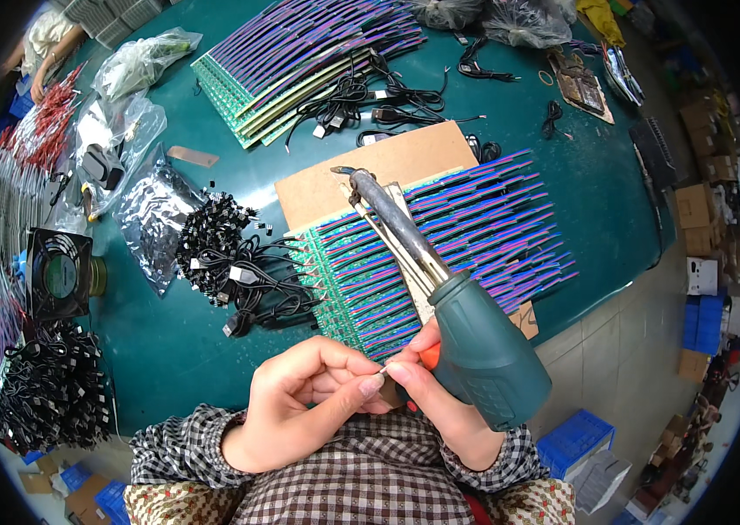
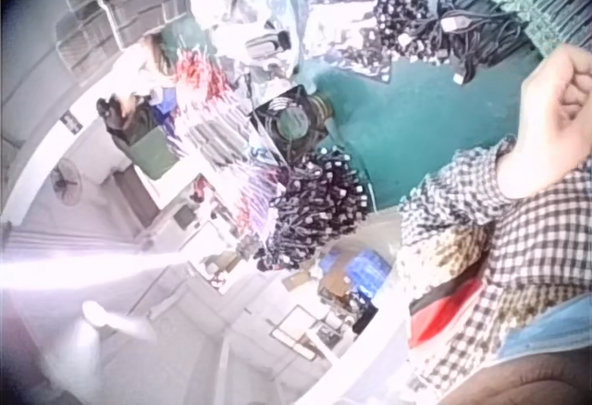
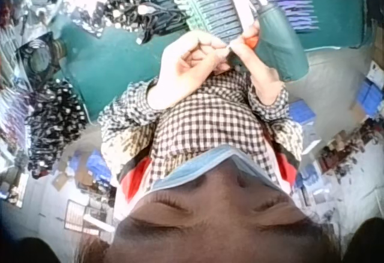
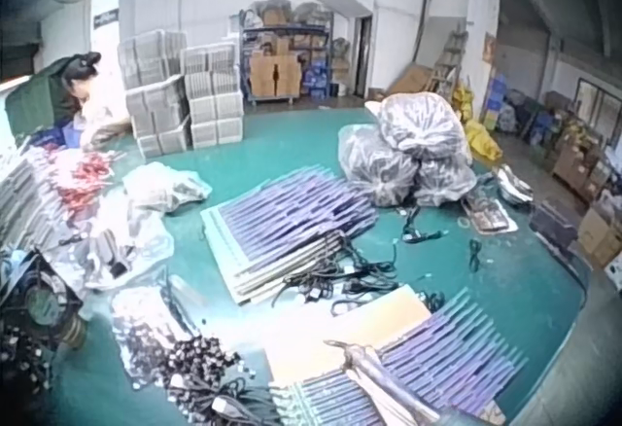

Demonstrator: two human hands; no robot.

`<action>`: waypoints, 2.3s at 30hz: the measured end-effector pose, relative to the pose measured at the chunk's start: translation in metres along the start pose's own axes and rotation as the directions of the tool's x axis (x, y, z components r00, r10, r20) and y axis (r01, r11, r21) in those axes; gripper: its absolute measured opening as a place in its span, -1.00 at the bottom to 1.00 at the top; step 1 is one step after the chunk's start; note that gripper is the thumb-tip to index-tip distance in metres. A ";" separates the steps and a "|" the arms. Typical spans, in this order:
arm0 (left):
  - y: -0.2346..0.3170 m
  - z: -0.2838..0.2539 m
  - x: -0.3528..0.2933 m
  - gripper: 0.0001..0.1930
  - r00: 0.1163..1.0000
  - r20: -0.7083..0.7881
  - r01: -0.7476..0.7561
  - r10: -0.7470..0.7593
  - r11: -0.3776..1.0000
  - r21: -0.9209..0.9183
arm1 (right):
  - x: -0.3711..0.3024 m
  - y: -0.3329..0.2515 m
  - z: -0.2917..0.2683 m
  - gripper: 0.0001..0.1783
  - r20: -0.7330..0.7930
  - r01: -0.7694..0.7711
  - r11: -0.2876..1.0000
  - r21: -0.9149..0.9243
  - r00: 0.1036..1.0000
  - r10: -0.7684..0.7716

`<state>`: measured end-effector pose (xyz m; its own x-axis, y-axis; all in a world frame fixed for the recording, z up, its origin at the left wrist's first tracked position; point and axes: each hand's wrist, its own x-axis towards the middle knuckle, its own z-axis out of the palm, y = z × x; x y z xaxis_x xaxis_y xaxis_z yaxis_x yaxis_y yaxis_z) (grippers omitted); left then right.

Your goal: The person solders wires from bundled cables onto circuit boards using a soldering gun, positioning each wire onto the board contacts by hand and applying heat to secure the connections.

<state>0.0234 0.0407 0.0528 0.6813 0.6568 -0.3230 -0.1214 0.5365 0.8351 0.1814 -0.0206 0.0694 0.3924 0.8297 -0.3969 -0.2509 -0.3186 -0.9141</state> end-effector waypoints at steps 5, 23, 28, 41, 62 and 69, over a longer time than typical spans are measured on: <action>-0.004 0.004 -0.001 -0.89 0.994 -0.102 -0.042 0.028 0.990 -0.131 | -0.007 0.008 0.000 -0.63 0.015 -0.007 1.000 -0.012 1.000 0.007; 0.014 -0.046 0.039 -0.90 0.924 -0.106 -0.110 0.367 0.520 0.847 | -0.045 0.042 -0.041 -0.61 0.054 0.124 0.992 0.006 0.991 -0.124; 0.013 -0.044 0.042 -0.88 0.915 -0.098 -0.094 0.392 0.442 0.892 | -0.050 0.046 -0.044 -0.57 0.021 0.057 0.998 0.013 0.998 -0.058; 0.018 -0.046 0.046 -0.87 0.933 -0.061 -0.098 0.354 0.414 0.905 | -0.049 0.042 -0.046 -0.66 0.025 0.081 0.997 0.005 0.996 -0.081; 0.016 -0.047 0.048 -0.84 0.924 0.004 -0.154 0.383 0.362 0.919 | -0.054 0.054 -0.067 -0.34 0.267 0.195 0.877 -0.439 0.960 -0.080; 0.016 -0.047 0.048 -0.84 0.926 -0.008 -0.142 0.377 0.368 0.919 | -0.053 0.053 -0.068 -0.33 0.269 0.170 0.873 -0.458 0.962 -0.047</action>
<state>0.0202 0.1053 0.0295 0.5797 0.8148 0.0126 0.5219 -0.3830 0.7622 0.2071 -0.1128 0.0367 0.1512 0.9364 -0.3167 0.2528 -0.3463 -0.9034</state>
